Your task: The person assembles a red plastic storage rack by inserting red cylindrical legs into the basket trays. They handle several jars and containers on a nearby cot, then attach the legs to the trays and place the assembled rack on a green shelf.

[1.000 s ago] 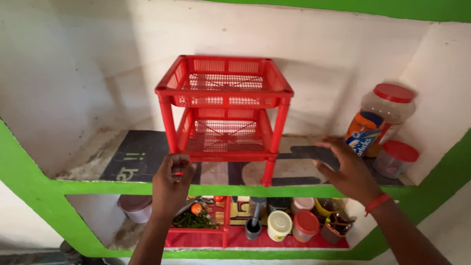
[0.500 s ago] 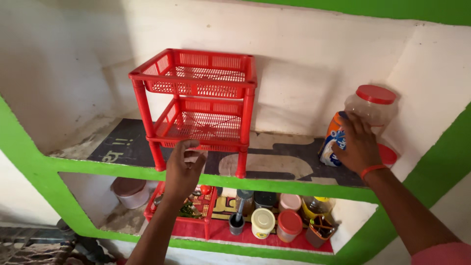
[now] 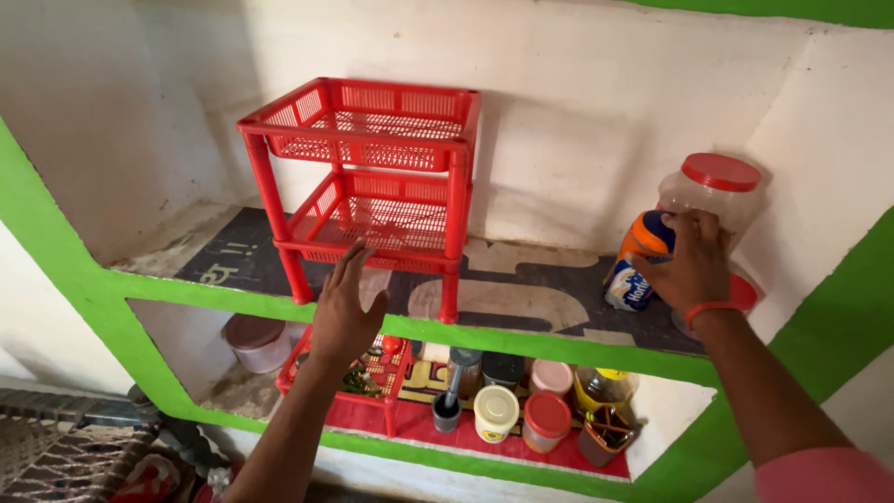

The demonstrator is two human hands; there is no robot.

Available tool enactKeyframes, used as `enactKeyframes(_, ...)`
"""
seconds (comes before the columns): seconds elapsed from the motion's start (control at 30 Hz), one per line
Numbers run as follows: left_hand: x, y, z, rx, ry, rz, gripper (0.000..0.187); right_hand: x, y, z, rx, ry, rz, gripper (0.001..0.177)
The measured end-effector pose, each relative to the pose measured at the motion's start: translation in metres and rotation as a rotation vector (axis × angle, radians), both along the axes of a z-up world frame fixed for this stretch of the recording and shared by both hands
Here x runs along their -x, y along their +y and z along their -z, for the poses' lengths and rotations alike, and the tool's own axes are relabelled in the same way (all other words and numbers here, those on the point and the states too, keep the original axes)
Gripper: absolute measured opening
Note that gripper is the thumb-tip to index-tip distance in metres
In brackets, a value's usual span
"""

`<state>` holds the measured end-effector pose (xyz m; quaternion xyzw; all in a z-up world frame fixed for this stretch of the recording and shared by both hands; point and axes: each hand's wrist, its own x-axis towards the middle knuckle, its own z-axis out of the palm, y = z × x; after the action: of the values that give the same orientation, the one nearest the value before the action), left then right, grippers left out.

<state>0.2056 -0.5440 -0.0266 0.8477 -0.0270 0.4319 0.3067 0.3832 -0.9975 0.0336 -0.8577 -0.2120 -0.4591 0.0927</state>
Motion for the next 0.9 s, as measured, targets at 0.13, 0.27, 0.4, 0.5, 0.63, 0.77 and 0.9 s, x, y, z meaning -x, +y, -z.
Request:
enactKeyframes(0.13,0.004,-0.002,-0.002,-0.06,-0.023,-0.005,0.074,-0.001,0.004,0.011,-0.201,0.036,-0.184,0.072)
enactKeyframes(0.27,0.003,-0.002,-0.003,-0.039,0.026,-0.013,0.072,0.003,0.004,0.016,-0.308,0.087,-0.199,0.074)
enactKeyframes(0.4,0.002,0.0,-0.002,-0.038,0.006,0.004,0.071,0.017,0.009,0.013,-0.325,0.123,-0.162,0.074)
enactKeyframes(0.5,0.004,0.001,-0.003,-0.045,0.024,-0.017,0.072,0.034,0.019,0.013,-0.227,0.03,-0.212,0.073)
enactKeyframes(0.63,0.005,0.005,-0.008,-0.021,0.13,-0.042,0.076,0.057,0.04,0.01,-0.285,0.068,-0.278,0.076)
enactKeyframes(0.77,0.004,0.01,-0.008,-0.031,0.19,-0.04,0.078,0.078,0.064,0.006,-0.342,0.165,-0.317,0.074)
enactKeyframes(0.9,-0.001,0.02,-0.007,-0.044,0.238,-0.002,0.079,0.097,0.098,-0.003,-0.34,0.171,-0.479,0.074)
